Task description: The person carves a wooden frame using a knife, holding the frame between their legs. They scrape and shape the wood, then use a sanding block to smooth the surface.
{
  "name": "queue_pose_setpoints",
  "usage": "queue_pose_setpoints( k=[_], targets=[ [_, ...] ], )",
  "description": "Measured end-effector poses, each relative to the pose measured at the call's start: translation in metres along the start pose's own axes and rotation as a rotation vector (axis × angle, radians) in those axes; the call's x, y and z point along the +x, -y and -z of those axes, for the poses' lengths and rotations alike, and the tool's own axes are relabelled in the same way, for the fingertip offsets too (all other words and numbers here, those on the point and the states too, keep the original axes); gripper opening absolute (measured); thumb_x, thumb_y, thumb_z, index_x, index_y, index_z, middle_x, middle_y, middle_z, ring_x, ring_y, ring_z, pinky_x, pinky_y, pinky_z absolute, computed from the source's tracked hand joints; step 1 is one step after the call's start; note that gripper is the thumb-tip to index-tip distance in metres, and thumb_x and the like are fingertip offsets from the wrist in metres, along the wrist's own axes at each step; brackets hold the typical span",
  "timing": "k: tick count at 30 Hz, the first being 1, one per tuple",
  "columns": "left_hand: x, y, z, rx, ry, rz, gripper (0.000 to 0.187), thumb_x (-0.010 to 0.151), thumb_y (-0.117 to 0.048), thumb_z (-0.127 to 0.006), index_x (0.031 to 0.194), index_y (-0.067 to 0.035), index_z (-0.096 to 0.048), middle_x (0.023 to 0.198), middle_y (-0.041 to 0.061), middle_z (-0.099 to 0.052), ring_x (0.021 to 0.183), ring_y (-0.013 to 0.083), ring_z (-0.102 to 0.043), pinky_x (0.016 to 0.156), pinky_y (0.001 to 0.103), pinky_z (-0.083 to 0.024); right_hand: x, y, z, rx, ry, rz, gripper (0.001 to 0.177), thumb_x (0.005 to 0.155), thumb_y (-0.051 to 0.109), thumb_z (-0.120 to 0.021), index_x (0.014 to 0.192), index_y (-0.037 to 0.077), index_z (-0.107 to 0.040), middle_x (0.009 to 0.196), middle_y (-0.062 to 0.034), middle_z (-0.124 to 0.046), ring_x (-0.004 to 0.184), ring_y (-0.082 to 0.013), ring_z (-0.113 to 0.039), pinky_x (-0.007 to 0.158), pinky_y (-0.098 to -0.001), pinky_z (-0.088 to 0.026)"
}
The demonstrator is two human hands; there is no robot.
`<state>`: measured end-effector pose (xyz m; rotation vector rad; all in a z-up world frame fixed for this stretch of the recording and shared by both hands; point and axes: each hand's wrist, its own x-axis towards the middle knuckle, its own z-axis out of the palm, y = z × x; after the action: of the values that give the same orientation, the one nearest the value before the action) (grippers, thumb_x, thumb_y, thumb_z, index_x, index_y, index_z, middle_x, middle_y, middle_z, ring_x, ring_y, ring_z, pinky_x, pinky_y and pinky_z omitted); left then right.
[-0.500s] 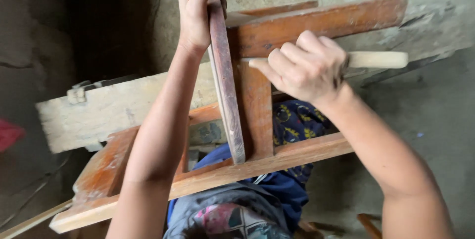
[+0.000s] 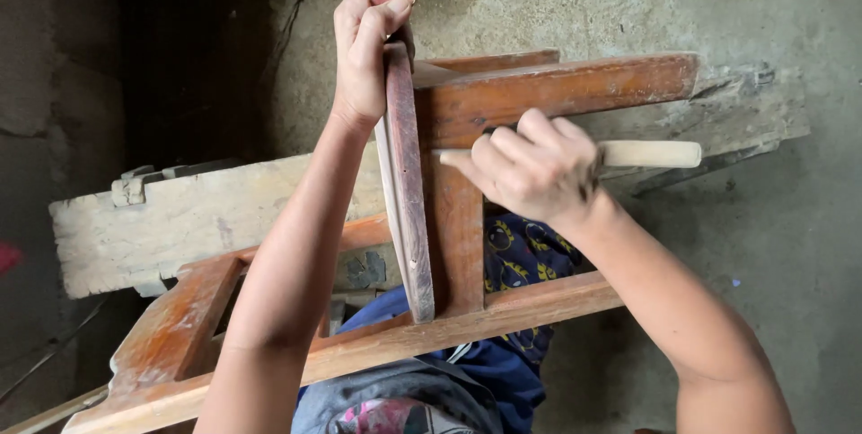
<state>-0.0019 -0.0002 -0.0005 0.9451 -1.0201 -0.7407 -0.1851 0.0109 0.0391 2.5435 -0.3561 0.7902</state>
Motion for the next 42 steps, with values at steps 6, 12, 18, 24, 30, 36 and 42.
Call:
queue_pose_setpoints(
  k=[6,12,18,24,30,36,42],
  targets=[
    [-0.001,0.001,0.001,0.005,0.003,-0.016,0.015,0.075,-0.019,-0.042,0.067,-0.015,-0.03,0.065,-0.007,-0.026,0.061,0.0054,-0.023,0.055,0.024,-0.021,0.002,0.001,0.006,0.0,-0.003,0.005,0.047,0.087,0.042,-0.06,0.053,0.018,-0.04,0.049,0.0041,-0.036,0.047,-0.0129,-0.034,0.041,-0.0224,-0.023],
    [0.001,0.006,0.002,0.002,0.006,-0.009,0.016,0.076,-0.019,-0.042,0.066,-0.016,-0.03,0.065,-0.007,-0.026,0.061,0.0051,-0.023,0.055,0.023,-0.021,-0.001,0.004,0.005,-0.04,0.026,-0.017,0.047,0.088,0.044,-0.059,0.054,0.018,-0.039,0.05,0.0027,-0.033,0.048,-0.0144,-0.035,0.042,-0.0235,-0.025],
    [0.002,0.007,0.001,0.033,0.008,-0.024,0.017,0.075,-0.02,-0.042,0.065,-0.016,-0.029,0.065,-0.007,-0.025,0.061,0.0057,-0.023,0.055,0.025,-0.021,0.001,-0.003,-0.002,-0.043,-0.033,-0.027,0.048,0.088,0.045,-0.06,0.053,0.018,-0.04,0.048,0.0043,-0.033,0.048,-0.012,-0.033,0.041,-0.022,-0.022],
    [0.002,0.007,0.001,0.013,0.0,-0.022,0.016,0.076,-0.021,-0.042,0.066,-0.015,-0.031,0.065,-0.007,-0.026,0.061,0.0052,-0.023,0.054,0.024,-0.021,0.001,-0.004,-0.002,-0.025,-0.061,0.013,0.046,0.088,0.042,-0.058,0.052,0.018,-0.041,0.047,0.0047,-0.034,0.046,-0.0119,-0.032,0.04,-0.0211,-0.02],
    [0.001,0.004,0.0,0.018,0.009,-0.033,0.014,0.075,-0.023,-0.042,0.068,-0.015,-0.034,0.066,-0.006,-0.028,0.062,0.0056,-0.024,0.056,0.024,-0.022,-0.002,-0.005,0.003,-0.009,-0.049,0.024,0.048,0.088,0.044,-0.061,0.052,0.018,-0.041,0.047,0.0056,-0.036,0.046,-0.0103,-0.031,0.041,-0.0205,-0.019],
    [-0.002,0.005,0.0,0.031,0.007,-0.02,0.013,0.074,-0.024,-0.043,0.068,-0.014,-0.036,0.066,-0.006,-0.029,0.062,0.006,-0.025,0.056,0.024,-0.023,-0.004,-0.006,0.0,-0.02,-0.062,0.005,0.048,0.089,0.043,-0.059,0.05,0.02,-0.042,0.045,0.007,-0.038,0.046,-0.0089,-0.03,0.041,-0.0196,-0.017],
    [-0.001,0.003,0.0,0.047,0.008,-0.038,0.013,0.074,-0.024,-0.041,0.068,-0.014,-0.036,0.067,-0.006,-0.029,0.064,0.0068,-0.025,0.058,0.025,-0.023,-0.004,-0.006,0.002,-0.01,-0.03,0.002,0.048,0.089,0.044,-0.059,0.052,0.019,-0.041,0.047,0.0062,-0.035,0.048,-0.0105,-0.031,0.042,-0.021,-0.019]
  ],
)
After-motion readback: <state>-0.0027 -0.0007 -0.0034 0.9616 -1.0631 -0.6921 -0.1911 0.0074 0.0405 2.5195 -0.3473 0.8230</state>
